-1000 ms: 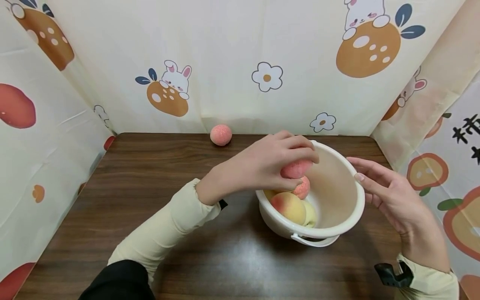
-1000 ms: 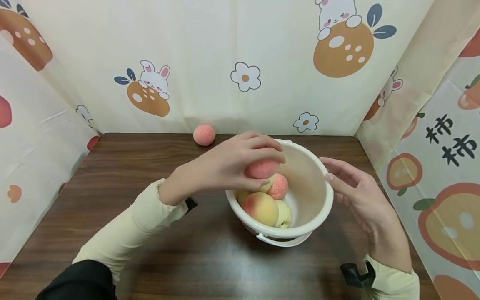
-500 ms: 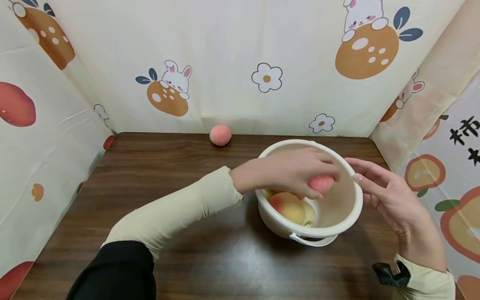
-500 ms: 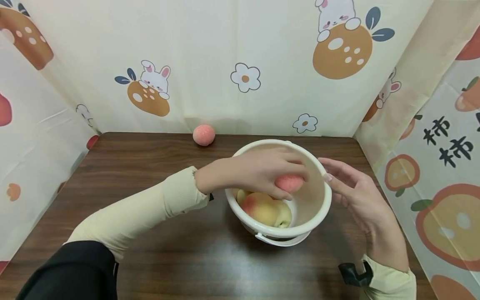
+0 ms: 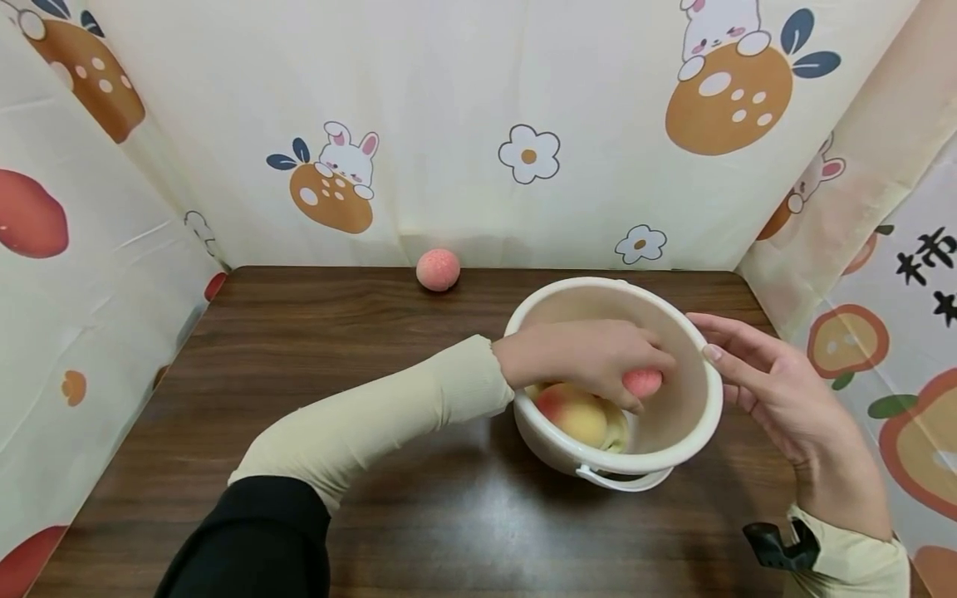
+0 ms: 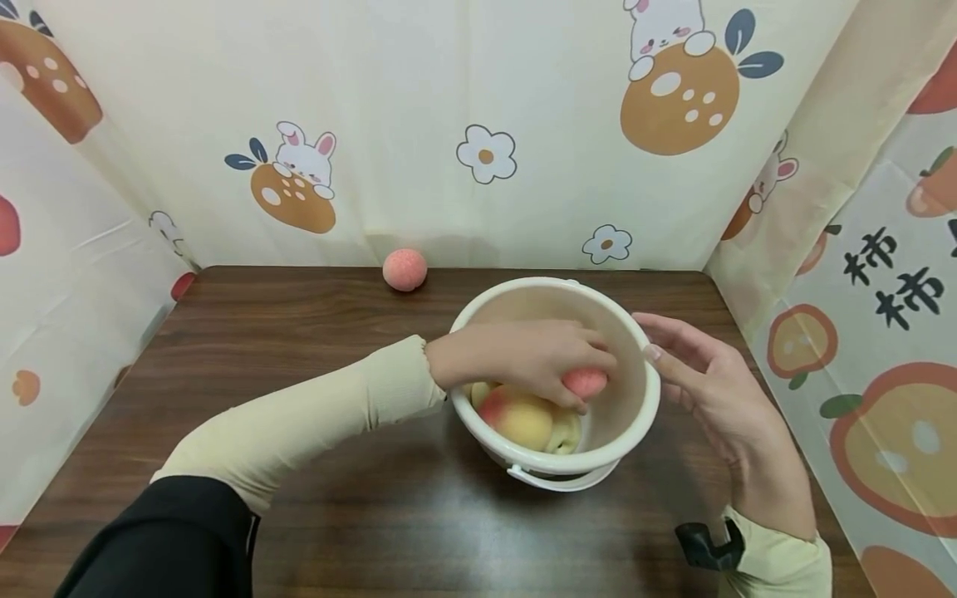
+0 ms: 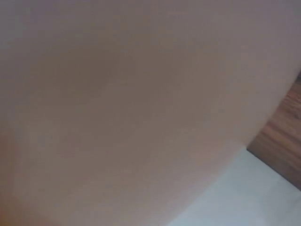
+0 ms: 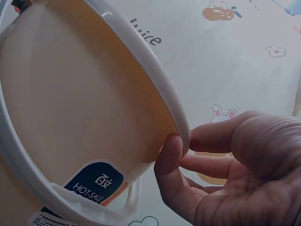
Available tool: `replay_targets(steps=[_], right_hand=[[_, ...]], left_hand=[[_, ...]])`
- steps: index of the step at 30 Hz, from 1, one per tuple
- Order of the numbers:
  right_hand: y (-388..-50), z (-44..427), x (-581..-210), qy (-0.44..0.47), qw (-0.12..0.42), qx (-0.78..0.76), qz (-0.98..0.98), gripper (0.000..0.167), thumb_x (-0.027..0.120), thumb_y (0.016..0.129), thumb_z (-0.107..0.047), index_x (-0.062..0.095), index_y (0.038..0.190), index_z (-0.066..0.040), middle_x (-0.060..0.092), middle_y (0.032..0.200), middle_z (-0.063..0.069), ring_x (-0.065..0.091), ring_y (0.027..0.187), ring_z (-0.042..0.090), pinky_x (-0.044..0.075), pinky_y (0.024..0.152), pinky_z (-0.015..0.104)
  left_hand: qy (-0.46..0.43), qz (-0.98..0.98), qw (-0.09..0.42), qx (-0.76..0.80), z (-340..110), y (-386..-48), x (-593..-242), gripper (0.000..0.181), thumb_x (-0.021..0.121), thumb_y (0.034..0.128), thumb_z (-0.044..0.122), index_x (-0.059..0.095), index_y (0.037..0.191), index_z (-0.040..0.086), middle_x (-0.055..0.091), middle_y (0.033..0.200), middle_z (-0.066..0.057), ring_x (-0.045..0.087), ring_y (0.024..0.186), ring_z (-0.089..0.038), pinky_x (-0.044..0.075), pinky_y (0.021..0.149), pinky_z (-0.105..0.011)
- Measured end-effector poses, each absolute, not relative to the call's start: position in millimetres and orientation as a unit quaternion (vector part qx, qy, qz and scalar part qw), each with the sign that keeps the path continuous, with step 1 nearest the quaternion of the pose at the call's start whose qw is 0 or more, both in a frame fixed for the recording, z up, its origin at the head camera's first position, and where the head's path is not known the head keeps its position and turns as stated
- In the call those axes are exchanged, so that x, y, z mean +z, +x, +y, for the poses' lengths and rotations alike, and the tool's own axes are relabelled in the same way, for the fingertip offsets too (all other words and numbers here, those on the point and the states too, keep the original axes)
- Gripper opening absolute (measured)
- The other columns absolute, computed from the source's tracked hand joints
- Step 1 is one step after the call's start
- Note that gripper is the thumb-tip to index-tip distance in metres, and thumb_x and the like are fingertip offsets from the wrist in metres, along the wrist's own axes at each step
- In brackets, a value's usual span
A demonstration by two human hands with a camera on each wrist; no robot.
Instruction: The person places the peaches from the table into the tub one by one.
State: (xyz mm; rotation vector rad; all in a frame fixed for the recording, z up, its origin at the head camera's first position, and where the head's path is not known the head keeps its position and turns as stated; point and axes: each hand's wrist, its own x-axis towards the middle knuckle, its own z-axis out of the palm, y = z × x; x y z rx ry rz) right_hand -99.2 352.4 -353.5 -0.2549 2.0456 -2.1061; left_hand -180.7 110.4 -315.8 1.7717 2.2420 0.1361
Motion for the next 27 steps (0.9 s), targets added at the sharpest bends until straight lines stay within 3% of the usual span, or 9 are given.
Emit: replay_targets(steps=[11, 19, 27], right_hand=[[-98.4, 353.6, -352.4, -0.087, 0.101, -0.707, 0.694, 0.047, 0.046, 0.107, 0.002, 0.051, 0.152, -0.009, 0.068, 0.124, 0.002, 0.075, 0.101, 0.012, 0.064, 0.074, 0.031], [-98.8, 352.4, -353.3, -0.090, 0.104, -0.708, 0.693, 0.046, 0.046, 0.107, 0.002, 0.052, 0.152, -0.009, 0.069, 0.127, 0.001, 0.075, 0.103, 0.012, 0.064, 0.075, 0.031], [-99.8, 353.1, -352.4, -0.092, 0.102, -0.707, 0.694, 0.046, 0.046, 0.107, 0.002, 0.052, 0.152, -0.010, 0.069, 0.124, 0.001, 0.074, 0.103, 0.011, 0.064, 0.074, 0.031]], left_hand=[[0.613, 0.778, 0.136, 0.009, 112.3, -177.7, -321.3, 0.036, 0.071, 0.0966, 0.038, 0.066, 0.128, 0.021, 0.064, 0.118, 0.003, 0.058, 0.107, -0.013, 0.041, 0.100, -0.025], [0.595, 0.785, 0.162, 0.052, 100.7, -181.5, -314.1, 0.031, 0.065, 0.0994, 0.029, 0.066, 0.129, 0.023, 0.064, 0.115, 0.006, 0.054, 0.106, -0.010, 0.038, 0.099, -0.019], [0.576, 0.799, 0.157, 0.075, 88.7, -188.3, -302.1, 0.041, 0.067, 0.1001, 0.029, 0.062, 0.140, 0.028, 0.065, 0.127, 0.012, 0.054, 0.120, -0.008, 0.037, 0.107, -0.019]])
